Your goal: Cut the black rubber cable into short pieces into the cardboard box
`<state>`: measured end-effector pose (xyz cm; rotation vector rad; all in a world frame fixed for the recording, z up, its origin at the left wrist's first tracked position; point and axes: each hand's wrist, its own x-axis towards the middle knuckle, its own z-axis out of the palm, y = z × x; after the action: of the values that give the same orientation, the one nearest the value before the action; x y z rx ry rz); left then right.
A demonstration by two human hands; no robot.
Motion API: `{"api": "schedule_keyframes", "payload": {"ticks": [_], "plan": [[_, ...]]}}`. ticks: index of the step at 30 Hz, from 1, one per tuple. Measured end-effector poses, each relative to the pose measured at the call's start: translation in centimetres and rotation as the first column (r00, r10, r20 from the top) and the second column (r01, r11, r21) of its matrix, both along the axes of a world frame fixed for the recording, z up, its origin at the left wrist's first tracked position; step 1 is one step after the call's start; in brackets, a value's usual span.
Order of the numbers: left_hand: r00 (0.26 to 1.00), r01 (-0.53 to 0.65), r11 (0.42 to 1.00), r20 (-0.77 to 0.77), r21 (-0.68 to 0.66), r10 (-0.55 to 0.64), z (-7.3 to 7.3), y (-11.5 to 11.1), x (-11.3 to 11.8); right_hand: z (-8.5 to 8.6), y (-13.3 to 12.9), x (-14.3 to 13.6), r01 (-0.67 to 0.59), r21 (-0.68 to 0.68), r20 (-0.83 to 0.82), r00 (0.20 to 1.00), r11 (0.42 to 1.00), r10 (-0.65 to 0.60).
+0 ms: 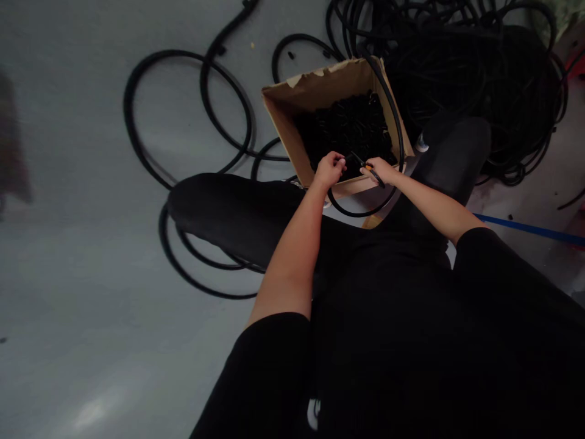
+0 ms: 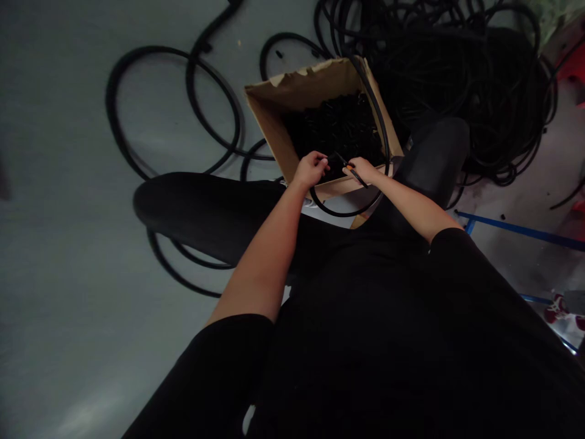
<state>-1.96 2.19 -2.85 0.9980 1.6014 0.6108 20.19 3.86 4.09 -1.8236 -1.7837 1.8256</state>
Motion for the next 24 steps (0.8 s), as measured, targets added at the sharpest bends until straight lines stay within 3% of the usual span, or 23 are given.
{"api": "schedule_keyframes", "payload": {"ticks": [4, 8, 14, 24], "plan": [[1.0, 0.012, 1.0, -0.02, -0.024, -0.013, -1.0, -0.2, -0.2, -0.4, -0.4, 0.1, -0.008, -0.099, 0.001, 1.0, 0.995, 0.008], [0.999, -0.047, 0.999, -0.005, -0.027, 0.047, -1.7, -0.1, -0.3, -1.1, -0.8, -0.1, 0.053, -0.218, -0.01, 0.998, 0.974, -0.057], [0.996, -0.067, 0.991, 0.048, -0.115, 0.073, -0.5, 0.1, 0.4, -0.7, -0.9, -0.6, 0.074, -0.239, -0.121, 0.987, 0.968, -0.106], [0.986, 0.004, 0.998, 0.169, -0.063, 0.007, 0.2, -0.4, 0.4, -0.5, -0.9, -0.4, 0.051, -0.221, -0.227, 0.968, 0.974, -0.103]]}}
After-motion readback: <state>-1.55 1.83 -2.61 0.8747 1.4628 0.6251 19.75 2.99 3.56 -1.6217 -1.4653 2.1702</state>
